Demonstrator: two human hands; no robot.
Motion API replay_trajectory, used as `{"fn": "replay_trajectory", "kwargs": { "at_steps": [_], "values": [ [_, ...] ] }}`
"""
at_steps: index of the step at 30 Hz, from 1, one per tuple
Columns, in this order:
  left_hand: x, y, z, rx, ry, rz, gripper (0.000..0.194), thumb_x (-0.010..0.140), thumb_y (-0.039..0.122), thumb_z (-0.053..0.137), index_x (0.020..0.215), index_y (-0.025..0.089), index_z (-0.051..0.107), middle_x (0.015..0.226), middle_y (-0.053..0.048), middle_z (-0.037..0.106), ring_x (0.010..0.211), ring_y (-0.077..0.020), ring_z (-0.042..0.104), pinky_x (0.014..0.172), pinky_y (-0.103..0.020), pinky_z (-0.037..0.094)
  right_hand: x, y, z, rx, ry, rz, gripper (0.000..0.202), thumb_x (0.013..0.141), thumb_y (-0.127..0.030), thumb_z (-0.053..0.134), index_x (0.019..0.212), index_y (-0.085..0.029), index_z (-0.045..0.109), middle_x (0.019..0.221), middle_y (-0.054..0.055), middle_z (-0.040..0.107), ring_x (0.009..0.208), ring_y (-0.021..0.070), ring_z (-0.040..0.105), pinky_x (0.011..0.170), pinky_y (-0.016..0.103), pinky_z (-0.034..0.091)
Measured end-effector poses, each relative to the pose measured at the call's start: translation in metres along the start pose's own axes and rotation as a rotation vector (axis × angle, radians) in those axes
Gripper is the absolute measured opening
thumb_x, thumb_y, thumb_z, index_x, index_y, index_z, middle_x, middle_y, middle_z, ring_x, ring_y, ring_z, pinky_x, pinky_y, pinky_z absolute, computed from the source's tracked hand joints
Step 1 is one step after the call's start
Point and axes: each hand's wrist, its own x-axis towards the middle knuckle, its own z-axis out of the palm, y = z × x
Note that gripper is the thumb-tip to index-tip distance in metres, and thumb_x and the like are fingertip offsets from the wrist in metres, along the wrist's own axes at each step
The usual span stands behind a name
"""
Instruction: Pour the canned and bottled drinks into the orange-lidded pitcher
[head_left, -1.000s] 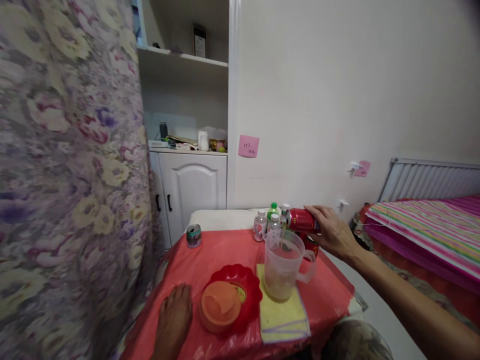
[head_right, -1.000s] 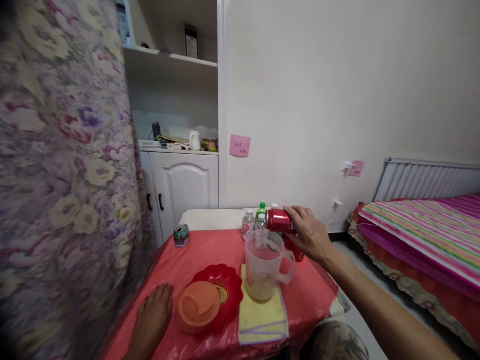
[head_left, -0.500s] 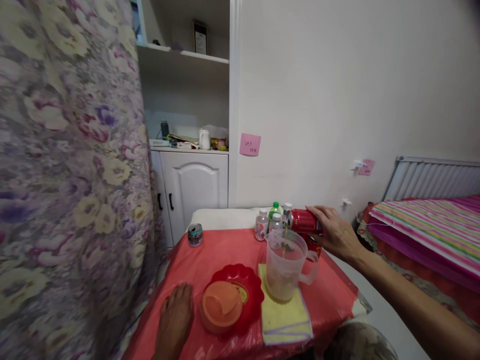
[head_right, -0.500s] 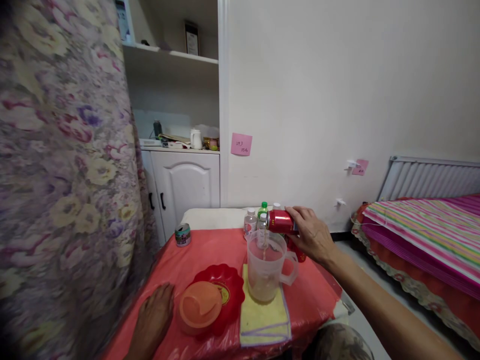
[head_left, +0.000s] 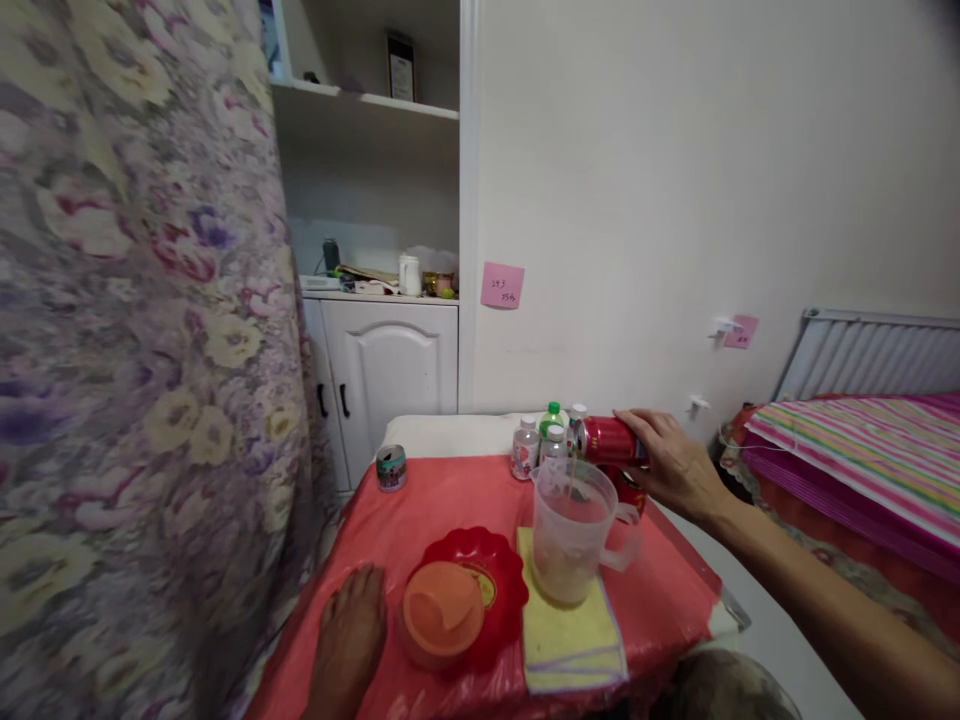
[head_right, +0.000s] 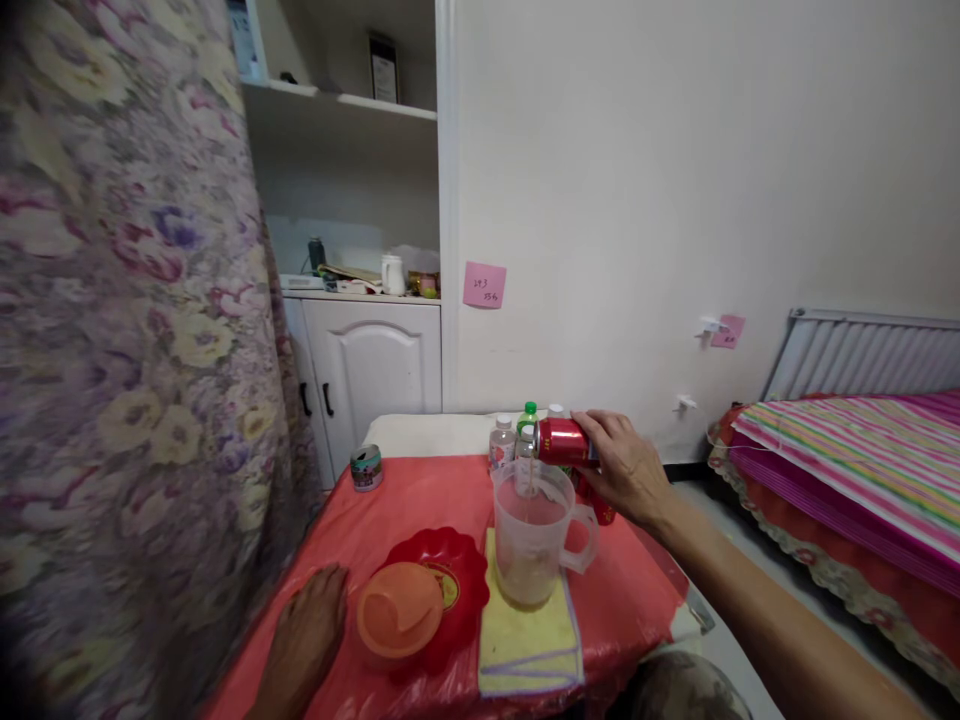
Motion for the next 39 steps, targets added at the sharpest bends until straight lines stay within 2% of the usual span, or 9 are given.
{"fn": "replay_trajectory", "kwargs": {
  "at_steps": [12, 19, 26, 39],
  "values": [
    [0.002, -0.004, 0.004, 0.007, -0.020, 0.006, 0.049, 0.101, 0.011, 0.031, 0.141, 0.010, 0.060, 0.150, -0.017, 0.059, 0.142, -0.0312, 0.052, 0.115, -0.047, 0.040, 0.002, 0.003, -0.002, 0.003, 0.016, -0.006, 0.068, 0.084, -0.015, 0.061, 0.148, -0.022, 0.041, 0.133, 0.017, 0.060, 0.122, 0.0351, 0.057, 0.090, 0.049, 0.059],
    [0.003, -0.005, 0.006, 0.046, -0.071, 0.002, 0.052, 0.101, 0.012, 0.029, 0.144, 0.013, 0.058, 0.153, -0.014, 0.057, 0.144, -0.0291, 0.049, 0.117, -0.045, 0.039, 0.003, 0.004, -0.005, -0.014, 0.016, -0.008, 0.065, 0.083, -0.013, 0.061, 0.146, -0.020, 0.044, 0.133, 0.017, 0.060, 0.120, 0.0339, 0.057, 0.091, 0.047, 0.059],
    [0.001, -0.004, 0.009, 0.018, -0.001, 0.007, 0.050, 0.100, 0.008, 0.032, 0.141, 0.011, 0.061, 0.150, -0.016, 0.060, 0.142, -0.0312, 0.051, 0.115, -0.047, 0.040, 0.003, 0.006, -0.005, -0.030, 0.023, -0.016, 0.064, 0.084, -0.013, 0.061, 0.146, -0.021, 0.044, 0.132, 0.016, 0.060, 0.120, 0.0332, 0.056, 0.092, 0.046, 0.058],
    [-0.001, -0.002, 0.002, -0.032, 0.019, -0.012, 0.047, 0.100, 0.009, 0.035, 0.138, 0.015, 0.062, 0.147, -0.014, 0.062, 0.139, -0.0276, 0.054, 0.114, -0.043, 0.040, 0.003, 0.009, -0.003, -0.043, 0.041, -0.051, 0.067, 0.086, -0.013, 0.061, 0.148, -0.023, 0.040, 0.132, 0.016, 0.059, 0.120, 0.0342, 0.056, 0.093, 0.049, 0.057]
  ]
}}
